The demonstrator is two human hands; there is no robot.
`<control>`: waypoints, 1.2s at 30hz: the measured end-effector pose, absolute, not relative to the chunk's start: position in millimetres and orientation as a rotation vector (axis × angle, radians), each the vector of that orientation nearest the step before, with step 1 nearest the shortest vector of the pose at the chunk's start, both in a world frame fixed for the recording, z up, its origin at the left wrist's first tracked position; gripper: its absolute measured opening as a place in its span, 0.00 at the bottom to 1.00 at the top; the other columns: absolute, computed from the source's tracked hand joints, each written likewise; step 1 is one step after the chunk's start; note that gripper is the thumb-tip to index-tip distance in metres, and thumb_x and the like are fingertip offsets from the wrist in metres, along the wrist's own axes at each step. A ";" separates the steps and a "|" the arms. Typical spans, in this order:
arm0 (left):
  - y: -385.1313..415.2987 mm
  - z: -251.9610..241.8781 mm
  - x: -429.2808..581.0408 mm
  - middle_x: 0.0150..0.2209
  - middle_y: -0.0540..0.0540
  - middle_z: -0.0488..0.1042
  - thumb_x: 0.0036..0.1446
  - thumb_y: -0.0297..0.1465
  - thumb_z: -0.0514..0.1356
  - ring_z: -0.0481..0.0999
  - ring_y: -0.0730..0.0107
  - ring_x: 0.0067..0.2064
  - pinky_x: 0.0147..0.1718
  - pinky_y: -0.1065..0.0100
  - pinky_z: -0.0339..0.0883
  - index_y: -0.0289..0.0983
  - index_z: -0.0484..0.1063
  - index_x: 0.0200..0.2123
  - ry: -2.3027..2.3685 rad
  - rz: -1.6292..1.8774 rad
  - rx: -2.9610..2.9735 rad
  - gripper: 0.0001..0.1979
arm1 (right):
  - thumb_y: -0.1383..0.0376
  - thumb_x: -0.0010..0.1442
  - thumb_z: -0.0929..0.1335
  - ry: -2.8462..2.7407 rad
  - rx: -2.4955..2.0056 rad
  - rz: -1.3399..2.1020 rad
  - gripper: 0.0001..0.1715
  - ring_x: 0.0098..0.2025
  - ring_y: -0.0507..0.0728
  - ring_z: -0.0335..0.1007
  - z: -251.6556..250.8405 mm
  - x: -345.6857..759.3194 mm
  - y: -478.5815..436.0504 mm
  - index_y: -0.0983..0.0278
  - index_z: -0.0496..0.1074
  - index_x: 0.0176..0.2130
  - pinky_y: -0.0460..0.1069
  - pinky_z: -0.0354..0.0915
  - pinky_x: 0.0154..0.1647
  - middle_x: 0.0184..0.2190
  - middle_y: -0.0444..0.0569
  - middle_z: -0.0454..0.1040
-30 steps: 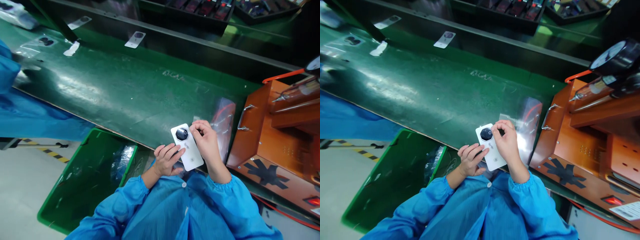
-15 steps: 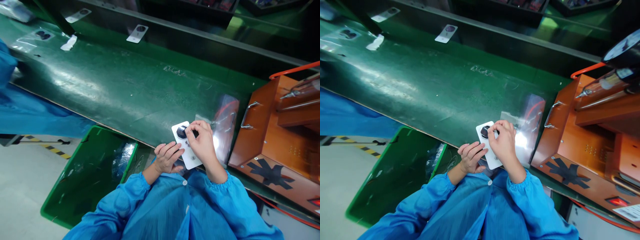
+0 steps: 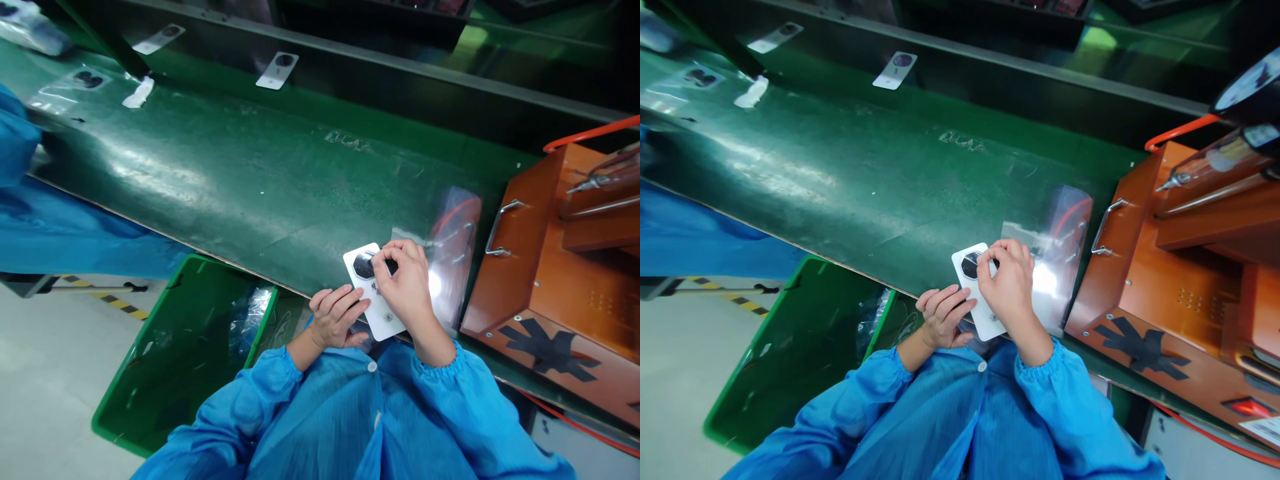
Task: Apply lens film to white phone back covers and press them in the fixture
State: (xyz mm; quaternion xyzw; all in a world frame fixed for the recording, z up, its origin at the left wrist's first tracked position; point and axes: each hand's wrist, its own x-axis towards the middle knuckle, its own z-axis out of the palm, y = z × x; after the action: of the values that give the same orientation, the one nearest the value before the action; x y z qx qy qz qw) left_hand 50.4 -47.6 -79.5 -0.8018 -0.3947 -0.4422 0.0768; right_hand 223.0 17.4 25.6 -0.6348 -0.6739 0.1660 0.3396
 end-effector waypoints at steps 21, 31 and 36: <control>-45.8 -71.9 52.2 0.46 0.45 0.83 0.71 0.51 0.43 0.75 0.61 0.55 0.59 0.56 0.54 0.43 0.76 0.56 -1.177 -1.351 -2.393 0.29 | 0.65 0.64 0.67 -1.800 -1.691 0.338 0.07 0.46 0.65 0.67 24.3 220.7 15.8 0.61 0.73 0.33 0.60 0.61 0.48 0.41 0.51 0.74; -45.1 -74.5 52.0 0.46 0.46 0.83 0.71 0.51 0.43 0.76 0.61 0.53 0.59 0.56 0.55 0.45 0.76 0.56 -1.166 -1.357 -2.374 0.29 | 0.63 0.68 0.67 -1.878 -1.700 0.114 0.08 0.48 0.67 0.67 34.3 218.7 4.1 0.62 0.75 0.43 0.61 0.62 0.47 0.46 0.55 0.75; -46.7 -77.4 50.1 0.47 0.45 0.83 0.71 0.51 0.43 0.76 0.61 0.54 0.60 0.55 0.54 0.44 0.76 0.56 -1.161 -1.333 -2.393 0.29 | 0.60 0.70 0.66 -2.000 -1.662 0.015 0.22 0.52 0.70 0.69 51.4 234.0 -35.0 0.61 0.68 0.61 0.63 0.63 0.47 0.54 0.59 0.73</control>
State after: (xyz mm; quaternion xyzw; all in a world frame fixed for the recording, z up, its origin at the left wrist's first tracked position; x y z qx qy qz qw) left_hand 50.1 -46.7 -77.4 -0.8017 -0.3888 -0.4464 0.0830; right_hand 234.0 -35.0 51.4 -0.6159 -0.7411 0.0057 0.2672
